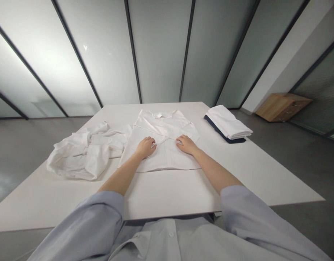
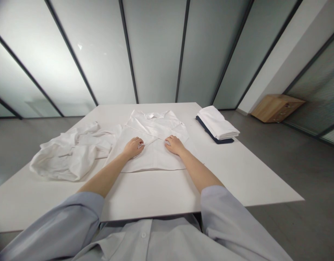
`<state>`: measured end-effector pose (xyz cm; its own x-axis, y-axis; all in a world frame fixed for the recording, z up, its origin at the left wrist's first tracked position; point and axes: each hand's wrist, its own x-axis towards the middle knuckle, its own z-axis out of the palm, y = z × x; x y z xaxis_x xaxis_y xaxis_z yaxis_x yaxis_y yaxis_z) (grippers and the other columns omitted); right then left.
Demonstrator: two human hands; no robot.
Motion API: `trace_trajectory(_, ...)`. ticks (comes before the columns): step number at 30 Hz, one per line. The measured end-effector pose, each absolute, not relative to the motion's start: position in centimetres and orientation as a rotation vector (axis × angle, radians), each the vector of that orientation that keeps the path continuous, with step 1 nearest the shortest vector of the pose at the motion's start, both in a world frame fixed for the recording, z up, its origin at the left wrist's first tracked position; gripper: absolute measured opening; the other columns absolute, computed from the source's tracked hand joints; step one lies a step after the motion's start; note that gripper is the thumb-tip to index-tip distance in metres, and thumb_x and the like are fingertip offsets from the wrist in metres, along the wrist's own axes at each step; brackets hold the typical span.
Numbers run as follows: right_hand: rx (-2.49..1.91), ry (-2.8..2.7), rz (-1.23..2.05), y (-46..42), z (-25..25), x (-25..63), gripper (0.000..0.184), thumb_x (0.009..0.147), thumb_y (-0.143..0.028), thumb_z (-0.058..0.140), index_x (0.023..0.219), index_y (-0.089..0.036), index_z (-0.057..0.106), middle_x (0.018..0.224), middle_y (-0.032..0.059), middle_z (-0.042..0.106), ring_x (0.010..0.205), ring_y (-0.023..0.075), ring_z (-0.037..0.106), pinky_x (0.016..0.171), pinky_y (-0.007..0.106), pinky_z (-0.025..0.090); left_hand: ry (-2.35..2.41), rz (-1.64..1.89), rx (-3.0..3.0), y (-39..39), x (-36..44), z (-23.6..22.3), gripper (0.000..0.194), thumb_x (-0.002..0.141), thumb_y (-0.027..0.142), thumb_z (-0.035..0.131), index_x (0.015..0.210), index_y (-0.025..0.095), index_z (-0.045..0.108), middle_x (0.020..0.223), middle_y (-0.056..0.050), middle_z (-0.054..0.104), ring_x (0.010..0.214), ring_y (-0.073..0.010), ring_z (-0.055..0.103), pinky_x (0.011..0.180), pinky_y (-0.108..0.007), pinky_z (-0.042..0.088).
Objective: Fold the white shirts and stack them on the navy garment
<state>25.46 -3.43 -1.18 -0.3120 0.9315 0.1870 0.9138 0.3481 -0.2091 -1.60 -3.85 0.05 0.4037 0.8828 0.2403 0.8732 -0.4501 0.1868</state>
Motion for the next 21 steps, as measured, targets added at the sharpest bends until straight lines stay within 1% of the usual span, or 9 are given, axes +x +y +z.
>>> trace_trajectory(2,-1.665,-2.328,0.081,-3.4,-1.1,25.4,0.027,0.089,-0.026,0.053,0.113,-0.015,0.062,0.116,0.0108,0.059,0.105,0.0198,0.055,0.092,0.028,0.040,1.600,0.415,2.617,-4.1,-1.4,0.3,0.025,0.088,0.036,0.048,0.099,0.020,0.065,0.097,-0.006,0.069,0.092,-0.0206,0.062,0.085,-0.031,0.046)
trace_trajectory(4,-1.694,-2.317,0.068,-3.4,-1.1,25.3,0.022,0.088,-0.026,0.055,0.105,-0.016,0.063,0.111,0.0102,0.061,0.099,0.0194,0.057,0.087,0.028,0.041,1.622,0.356,2.636,-4.3,-1.1,0.6,0.027,0.089,0.037,0.045,0.093,0.020,0.066,0.093,-0.006,0.070,0.088,-0.0202,0.064,0.081,-0.030,0.046)
trace_trajectory(6,-1.708,-2.325,0.053,-3.4,-0.9,25.3,0.016,0.087,-0.027,0.056,0.097,-0.016,0.064,0.107,0.0097,0.063,0.096,0.0193,0.058,0.086,0.028,0.041,1.672,0.311,2.658,-4.4,-0.9,0.9,0.031,0.091,0.038,0.043,0.090,0.020,0.067,0.092,-0.006,0.072,0.087,-0.0207,0.065,0.080,-0.031,0.045)
trace_trajectory(9,-1.702,-2.355,0.036,-3.5,-0.6,25.1,0.017,0.088,-0.030,0.056,0.093,-0.016,0.064,0.107,0.0096,0.064,0.100,0.0206,0.058,0.089,0.030,0.039,1.737,0.253,2.661,-4.5,-0.6,1.3,0.035,0.091,0.042,0.041,0.088,0.020,0.069,0.089,-0.007,0.073,0.087,-0.0220,0.066,0.082,-0.033,0.044)
trace_trajectory(12,-1.713,-2.372,0.042,-3.5,-0.6,25.0,0.024,0.091,-0.035,0.052,0.101,-0.016,0.065,0.112,0.0112,0.065,0.109,0.0227,0.055,0.094,0.032,0.038,1.755,0.227,2.664,-4.5,-0.4,1.4,0.040,0.092,0.047,0.040,0.090,0.019,0.069,0.091,-0.008,0.073,0.090,-0.0228,0.067,0.087,-0.034,0.043)
trace_trajectory(14,-1.730,-2.383,0.055,-3.5,-0.8,24.9,0.032,0.094,-0.038,0.047,0.109,-0.016,0.064,0.121,0.0128,0.062,0.117,0.0241,0.052,0.098,0.034,0.036,1.725,0.227,2.693,-4.5,-0.4,1.1,0.044,0.093,0.049,0.037,0.094,0.018,0.069,0.096,-0.009,0.073,0.094,-0.0230,0.066,0.094,-0.036,0.040)
trace_trajectory(18,-1.808,-2.388,0.056,-3.5,-1.4,24.8,0.045,0.097,-0.043,0.039,0.128,-0.016,0.056,0.145,0.0134,0.045,0.134,0.0287,0.037,0.107,0.041,0.028,1.660,0.246,2.709,-4.8,-0.3,0.3,0.053,0.094,0.055,0.035,0.117,0.015,0.060,0.117,-0.013,0.067,0.110,-0.0245,0.061,0.105,-0.040,0.032)
trace_trajectory(20,-1.798,-2.388,0.020,-3.6,-1.5,24.8,0.046,0.096,-0.044,0.041,0.132,-0.017,0.053,0.149,0.0137,0.040,0.136,0.0293,0.034,0.108,0.043,0.027,1.621,0.332,2.707,-4.9,-0.2,0.1,0.058,0.092,0.059,0.039,0.127,0.014,0.053,0.128,-0.014,0.060,0.118,-0.0255,0.055,0.105,-0.039,0.033)
trace_trajectory(21,-1.767,-2.386,-0.005,-3.6,-1.5,24.7,0.045,0.096,-0.042,0.043,0.131,-0.017,0.055,0.147,0.0141,0.041,0.135,0.0286,0.036,0.108,0.042,0.027,1.569,0.398,2.725,-5.0,-0.2,0.1,0.060,0.090,0.059,0.041,0.129,0.015,0.051,0.132,-0.014,0.057,0.121,-0.0256,0.052,0.105,-0.038,0.034)
